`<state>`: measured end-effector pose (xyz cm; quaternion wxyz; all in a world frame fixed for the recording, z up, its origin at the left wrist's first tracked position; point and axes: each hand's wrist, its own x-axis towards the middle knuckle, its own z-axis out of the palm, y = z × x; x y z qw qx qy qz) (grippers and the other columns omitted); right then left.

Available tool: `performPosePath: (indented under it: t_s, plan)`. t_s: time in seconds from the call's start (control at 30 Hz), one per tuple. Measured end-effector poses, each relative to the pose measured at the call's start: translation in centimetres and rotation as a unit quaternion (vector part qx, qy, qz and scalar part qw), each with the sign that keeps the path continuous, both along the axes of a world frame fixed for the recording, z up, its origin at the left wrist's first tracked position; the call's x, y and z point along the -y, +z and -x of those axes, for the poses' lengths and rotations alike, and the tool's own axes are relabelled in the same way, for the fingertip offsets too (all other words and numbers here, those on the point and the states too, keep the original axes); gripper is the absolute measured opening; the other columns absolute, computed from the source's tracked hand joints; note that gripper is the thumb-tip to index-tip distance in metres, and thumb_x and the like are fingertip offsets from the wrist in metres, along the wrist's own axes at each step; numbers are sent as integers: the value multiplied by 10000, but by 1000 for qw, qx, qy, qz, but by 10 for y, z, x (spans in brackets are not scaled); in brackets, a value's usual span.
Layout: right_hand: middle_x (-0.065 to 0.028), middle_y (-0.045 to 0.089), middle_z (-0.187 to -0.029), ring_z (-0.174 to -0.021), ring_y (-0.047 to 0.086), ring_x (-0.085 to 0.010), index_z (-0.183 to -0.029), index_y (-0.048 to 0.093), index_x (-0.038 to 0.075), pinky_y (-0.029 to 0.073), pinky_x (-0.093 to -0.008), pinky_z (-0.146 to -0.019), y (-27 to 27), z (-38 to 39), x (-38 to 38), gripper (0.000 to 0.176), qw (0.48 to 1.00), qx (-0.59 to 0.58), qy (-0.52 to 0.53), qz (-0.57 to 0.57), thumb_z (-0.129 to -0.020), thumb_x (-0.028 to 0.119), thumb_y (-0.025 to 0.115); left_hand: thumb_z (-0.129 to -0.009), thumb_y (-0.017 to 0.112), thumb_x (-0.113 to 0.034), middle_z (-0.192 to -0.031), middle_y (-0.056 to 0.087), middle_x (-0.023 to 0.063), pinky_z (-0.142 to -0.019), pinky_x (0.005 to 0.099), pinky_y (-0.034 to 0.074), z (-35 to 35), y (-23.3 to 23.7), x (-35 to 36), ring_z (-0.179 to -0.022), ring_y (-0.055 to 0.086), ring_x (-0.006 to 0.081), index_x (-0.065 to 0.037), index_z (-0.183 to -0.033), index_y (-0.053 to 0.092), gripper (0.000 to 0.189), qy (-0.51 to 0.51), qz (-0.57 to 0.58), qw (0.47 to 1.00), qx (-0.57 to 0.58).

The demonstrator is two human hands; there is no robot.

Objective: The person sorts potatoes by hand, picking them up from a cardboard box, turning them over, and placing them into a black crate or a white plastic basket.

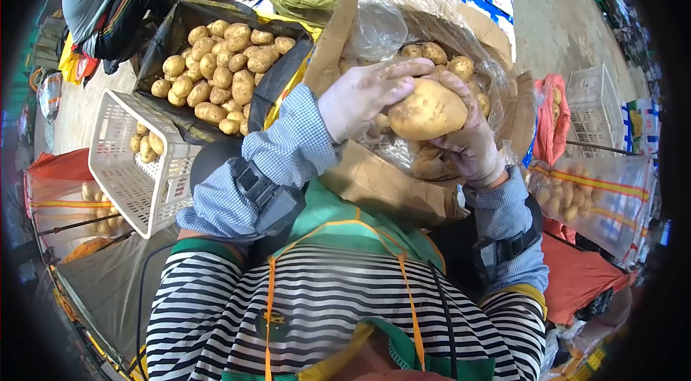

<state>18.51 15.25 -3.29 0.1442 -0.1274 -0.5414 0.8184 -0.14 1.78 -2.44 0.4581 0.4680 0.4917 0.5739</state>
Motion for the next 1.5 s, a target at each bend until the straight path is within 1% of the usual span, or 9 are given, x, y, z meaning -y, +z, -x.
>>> performPosePath:
  t_s: [0.17,0.3,0.33,0.4,0.87,1.0,1.07,1.13,1.5]
  plan:
    - [-94,475,-1398,-1314,457,-235,-1406,413,54,350,-388,-1115,15,-1,5,781,999,38,-20,17,-702,-4,746,-970,530,-443,-1315,573,202,-1017,369,466,-3,3,0,-1229,555,341,-25,-1371,483,581,44,-18,972,-229]
    - [-154,462,-1431,-1323,443,-303,-1362,501,105,327,-459,-1111,-31,-14,-13,591,990,-19,-9,-140,-798,-17,632,-1006,493,-397,-1094,660,51,-735,297,520,1,-17,-5,-923,646,123,-24,-1260,553,455,104,99,952,270]
    - [-159,472,-1412,-1322,441,-306,-1366,503,149,341,-449,-1102,-19,-12,-28,621,829,-219,-57,-512,-788,-59,593,-1010,478,-420,-1115,653,55,-758,309,507,12,-36,-10,-937,637,153,-33,-1236,555,455,84,108,940,314]
    - [-170,494,-1383,-1305,458,-304,-1354,501,88,386,-441,-1083,35,-23,-8,634,962,-97,-146,209,-755,-107,573,-997,451,-502,-1381,509,114,-952,370,449,48,-84,-7,-1147,550,240,-28,-1388,438,615,57,174,918,352]
    - [-103,661,-945,-939,648,-265,-1102,607,-1,563,-394,-904,198,-378,-250,241,768,-75,-634,43,-893,109,656,-961,538,-472,-1280,573,112,-990,424,367,41,-45,0,-1142,528,269,-87,-1359,435,563,268,225,863,364]
    - [-66,679,-945,-969,651,-237,-1071,633,70,563,-362,-828,127,-185,-168,243,896,102,-433,5,-958,279,584,-974,534,-412,-1169,632,104,-828,374,433,65,-93,7,-1053,585,246,-119,-1238,519,395,186,136,904,361]
    - [-91,674,-1095,-990,641,-216,-1152,633,69,536,-319,-869,70,-101,-135,333,963,136,-232,0,-953,334,600,-966,542,-416,-1136,653,81,-757,366,437,105,-184,9,-1006,601,219,-136,-1174,557,349,181,89,962,-187]
    - [-66,696,-1060,-936,652,-183,-1170,646,51,522,-294,-828,15,-23,-108,371,946,316,-54,-43,-955,351,605,-954,562,-406,-1149,654,74,-770,364,432,76,-129,19,-1007,601,207,-131,-1152,575,339,238,98,946,199]
    - [-166,699,-1043,-928,671,-353,-1091,699,60,523,-407,-788,-357,156,21,388,642,288,427,-568,-875,364,591,-964,561,-410,-1301,581,165,-1046,415,384,63,-48,27,-1216,547,287,-9,-1345,479,559,238,194,902,304]
